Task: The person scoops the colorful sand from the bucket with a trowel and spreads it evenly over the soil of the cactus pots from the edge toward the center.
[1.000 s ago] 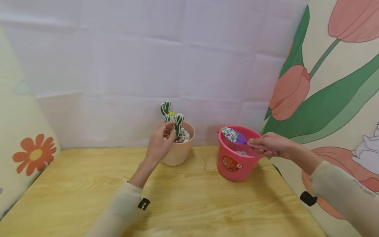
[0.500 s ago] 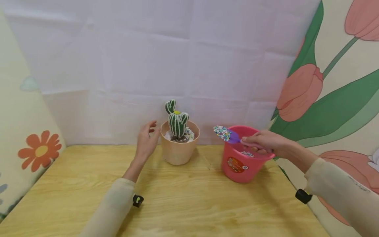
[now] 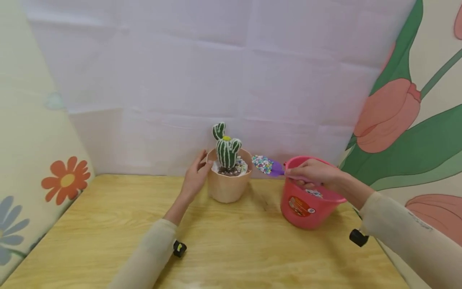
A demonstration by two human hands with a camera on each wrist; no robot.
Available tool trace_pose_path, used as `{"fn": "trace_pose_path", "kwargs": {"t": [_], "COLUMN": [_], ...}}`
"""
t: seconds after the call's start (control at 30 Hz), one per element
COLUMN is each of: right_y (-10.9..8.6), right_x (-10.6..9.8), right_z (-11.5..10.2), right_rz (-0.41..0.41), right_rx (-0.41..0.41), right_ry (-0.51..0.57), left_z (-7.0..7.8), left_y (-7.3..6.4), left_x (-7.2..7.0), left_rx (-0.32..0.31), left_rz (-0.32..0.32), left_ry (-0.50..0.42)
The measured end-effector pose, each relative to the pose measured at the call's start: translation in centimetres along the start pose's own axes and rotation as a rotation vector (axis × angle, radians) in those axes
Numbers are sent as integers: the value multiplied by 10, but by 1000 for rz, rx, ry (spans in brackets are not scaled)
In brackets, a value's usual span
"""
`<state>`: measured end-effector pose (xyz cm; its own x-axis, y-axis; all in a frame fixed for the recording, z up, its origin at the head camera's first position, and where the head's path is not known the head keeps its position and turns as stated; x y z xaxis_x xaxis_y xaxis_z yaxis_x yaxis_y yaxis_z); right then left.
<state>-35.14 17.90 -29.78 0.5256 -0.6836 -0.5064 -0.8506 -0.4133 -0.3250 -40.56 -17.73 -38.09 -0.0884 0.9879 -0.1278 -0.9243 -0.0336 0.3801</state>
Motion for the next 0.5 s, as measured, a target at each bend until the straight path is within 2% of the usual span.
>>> {"fn": "trace_pose_path", "kwargs": {"t": [0.2,0.37,0.5], "right_y": [13,24,31], "right_x": [5,9,10], "right_z": [-7,-15,-19], "right_rz": [-14,-67,-89], "right_rx": [-7,-47,-34], "right_ry": [-36,-48,-75], "left_z": [-1,-1,-3], "left_y": [0,0,-3], "left_x": [3,3,2], "left_rx": [-11,-30,-42], "left_rz": [26,43,45], "left_ry": [-30,-66,-91]}}
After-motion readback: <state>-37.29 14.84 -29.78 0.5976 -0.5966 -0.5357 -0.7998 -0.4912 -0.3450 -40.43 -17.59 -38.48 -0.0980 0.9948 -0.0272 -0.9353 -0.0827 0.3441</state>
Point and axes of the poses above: each hand's wrist, its own y-axis towards the middle knuckle, its own x-axis out of the palm, z = x × y, the point moved 7 cm from there along y, towards the middle knuckle, and after that the axes turned 4 degrees about -y, right-handed, at the moved point
